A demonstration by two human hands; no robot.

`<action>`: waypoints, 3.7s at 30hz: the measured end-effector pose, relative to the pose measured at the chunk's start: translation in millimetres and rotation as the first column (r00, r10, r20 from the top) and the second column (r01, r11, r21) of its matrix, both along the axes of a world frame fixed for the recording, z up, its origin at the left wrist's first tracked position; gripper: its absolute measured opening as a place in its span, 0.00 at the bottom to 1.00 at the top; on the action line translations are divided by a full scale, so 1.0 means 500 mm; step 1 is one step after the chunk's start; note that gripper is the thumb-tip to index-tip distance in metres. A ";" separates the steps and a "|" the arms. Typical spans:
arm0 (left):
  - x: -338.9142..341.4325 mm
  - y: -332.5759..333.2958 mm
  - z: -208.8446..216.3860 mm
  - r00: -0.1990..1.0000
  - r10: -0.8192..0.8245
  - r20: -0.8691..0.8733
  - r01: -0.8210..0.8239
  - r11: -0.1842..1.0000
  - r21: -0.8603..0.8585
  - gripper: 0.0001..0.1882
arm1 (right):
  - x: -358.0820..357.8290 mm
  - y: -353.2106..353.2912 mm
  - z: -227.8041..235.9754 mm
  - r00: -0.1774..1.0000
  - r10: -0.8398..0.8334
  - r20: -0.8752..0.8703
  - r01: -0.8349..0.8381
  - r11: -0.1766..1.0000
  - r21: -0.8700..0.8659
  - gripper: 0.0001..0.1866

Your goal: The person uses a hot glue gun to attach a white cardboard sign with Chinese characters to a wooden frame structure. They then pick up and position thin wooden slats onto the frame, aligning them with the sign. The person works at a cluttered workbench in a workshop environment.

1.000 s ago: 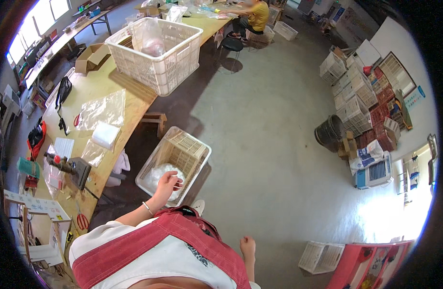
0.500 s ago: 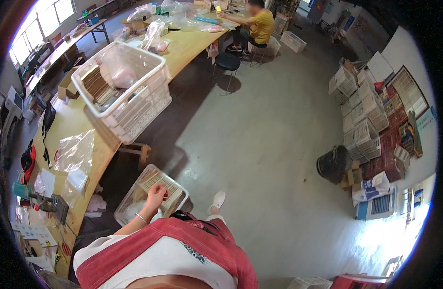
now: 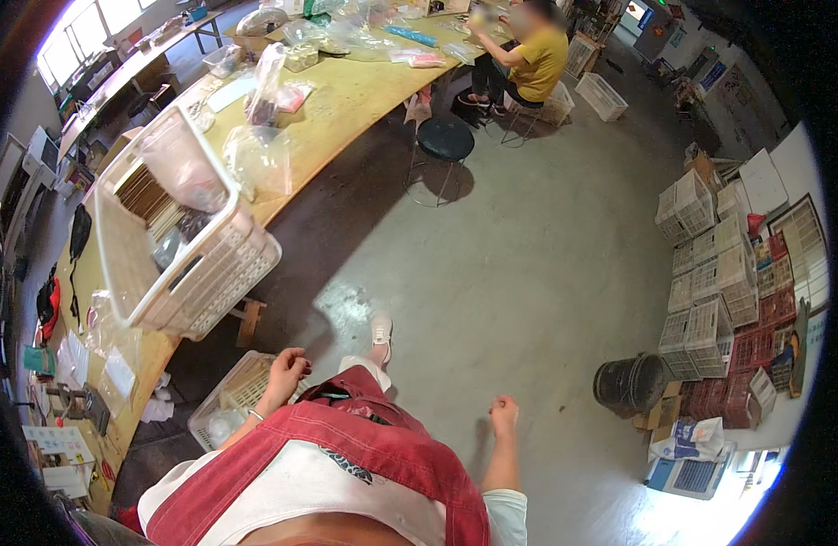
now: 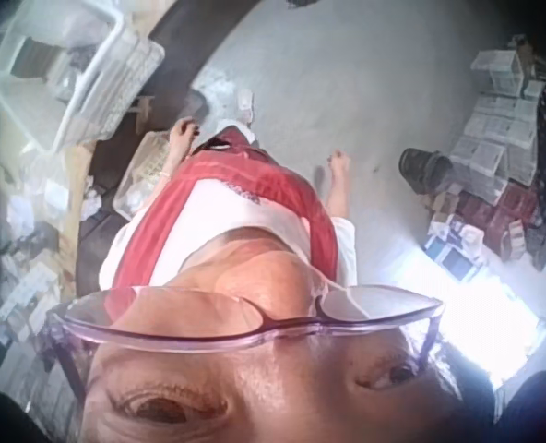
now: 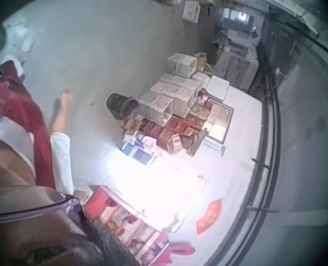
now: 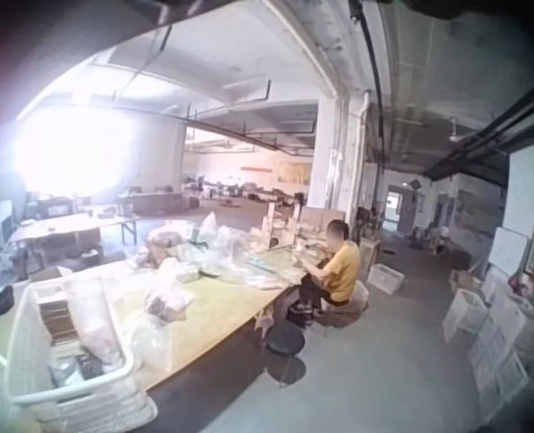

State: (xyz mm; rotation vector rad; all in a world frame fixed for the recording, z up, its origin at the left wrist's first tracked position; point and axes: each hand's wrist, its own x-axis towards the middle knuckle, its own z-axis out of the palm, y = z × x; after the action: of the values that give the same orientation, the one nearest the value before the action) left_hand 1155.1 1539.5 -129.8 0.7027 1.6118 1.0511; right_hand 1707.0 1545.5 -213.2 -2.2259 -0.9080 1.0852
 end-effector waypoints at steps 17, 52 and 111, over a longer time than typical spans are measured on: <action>0.003 1.001 0.039 0.999 -0.052 -0.013 0.054 0.992 0.111 0.12 | -0.115 0.711 -0.051 0.964 0.258 -0.070 -0.264 0.878 -0.398 0.08; -0.292 1.593 -0.106 0.719 -0.276 -0.638 -0.215 0.784 -0.582 0.53 | -0.718 2.182 0.082 0.330 0.917 0.223 -0.937 0.346 -0.039 0.17; -0.276 1.816 -0.148 0.984 0.039 -0.175 -0.145 0.750 -0.645 0.65 | -1.621 2.953 0.233 0.172 0.794 0.584 -0.768 -0.264 0.584 0.39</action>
State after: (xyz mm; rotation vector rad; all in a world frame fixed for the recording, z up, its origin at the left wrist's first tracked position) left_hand 1017.4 2447.6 -203.8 0.2192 2.0033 0.4257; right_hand 896.7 3021.8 -96.6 -0.4270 -2.4402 0.6913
